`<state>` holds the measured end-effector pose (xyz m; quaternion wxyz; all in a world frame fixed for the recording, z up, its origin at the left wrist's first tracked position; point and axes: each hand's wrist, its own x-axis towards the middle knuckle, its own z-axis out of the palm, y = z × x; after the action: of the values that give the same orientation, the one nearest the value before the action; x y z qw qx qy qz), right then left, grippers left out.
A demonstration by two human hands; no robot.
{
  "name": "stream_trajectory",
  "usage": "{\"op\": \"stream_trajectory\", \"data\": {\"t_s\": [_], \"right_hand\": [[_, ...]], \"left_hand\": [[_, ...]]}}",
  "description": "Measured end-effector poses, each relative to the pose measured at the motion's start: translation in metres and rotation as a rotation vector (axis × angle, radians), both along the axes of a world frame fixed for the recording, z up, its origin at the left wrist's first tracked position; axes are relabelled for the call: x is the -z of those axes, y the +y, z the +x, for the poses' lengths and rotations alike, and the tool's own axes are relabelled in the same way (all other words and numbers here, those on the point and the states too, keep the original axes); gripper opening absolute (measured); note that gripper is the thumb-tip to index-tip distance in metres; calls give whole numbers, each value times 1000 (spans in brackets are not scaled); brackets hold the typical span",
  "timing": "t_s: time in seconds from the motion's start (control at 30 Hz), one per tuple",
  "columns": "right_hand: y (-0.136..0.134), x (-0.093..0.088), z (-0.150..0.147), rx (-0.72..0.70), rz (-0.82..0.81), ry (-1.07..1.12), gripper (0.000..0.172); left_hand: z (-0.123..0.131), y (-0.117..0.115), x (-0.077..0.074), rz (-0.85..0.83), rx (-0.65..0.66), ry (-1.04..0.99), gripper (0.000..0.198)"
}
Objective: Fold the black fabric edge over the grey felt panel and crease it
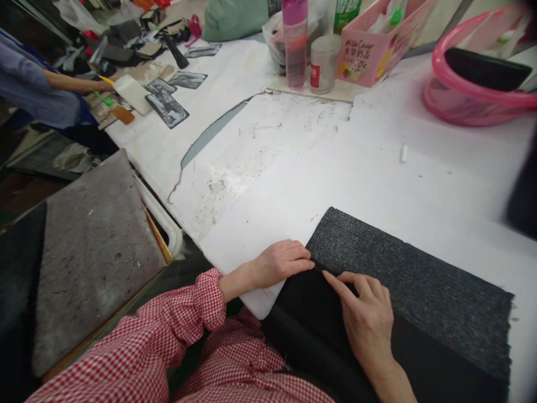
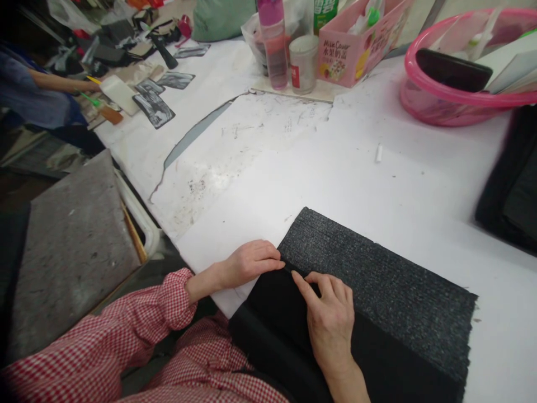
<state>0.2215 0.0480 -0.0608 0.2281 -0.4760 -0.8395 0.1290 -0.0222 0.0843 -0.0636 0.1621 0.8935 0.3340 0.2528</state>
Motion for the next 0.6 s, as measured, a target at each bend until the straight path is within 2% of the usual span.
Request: {"op": "stream_trajectory", "data": {"t_s": [0.37,0.6], "right_hand": [[0,2,0,-23,21,-29,41],[1,3,-1,-25,13,-36,40]], "left_hand": [[-2,-2,2,0,7,45,16],[-3,-2,2,23,19,74,16]]}}
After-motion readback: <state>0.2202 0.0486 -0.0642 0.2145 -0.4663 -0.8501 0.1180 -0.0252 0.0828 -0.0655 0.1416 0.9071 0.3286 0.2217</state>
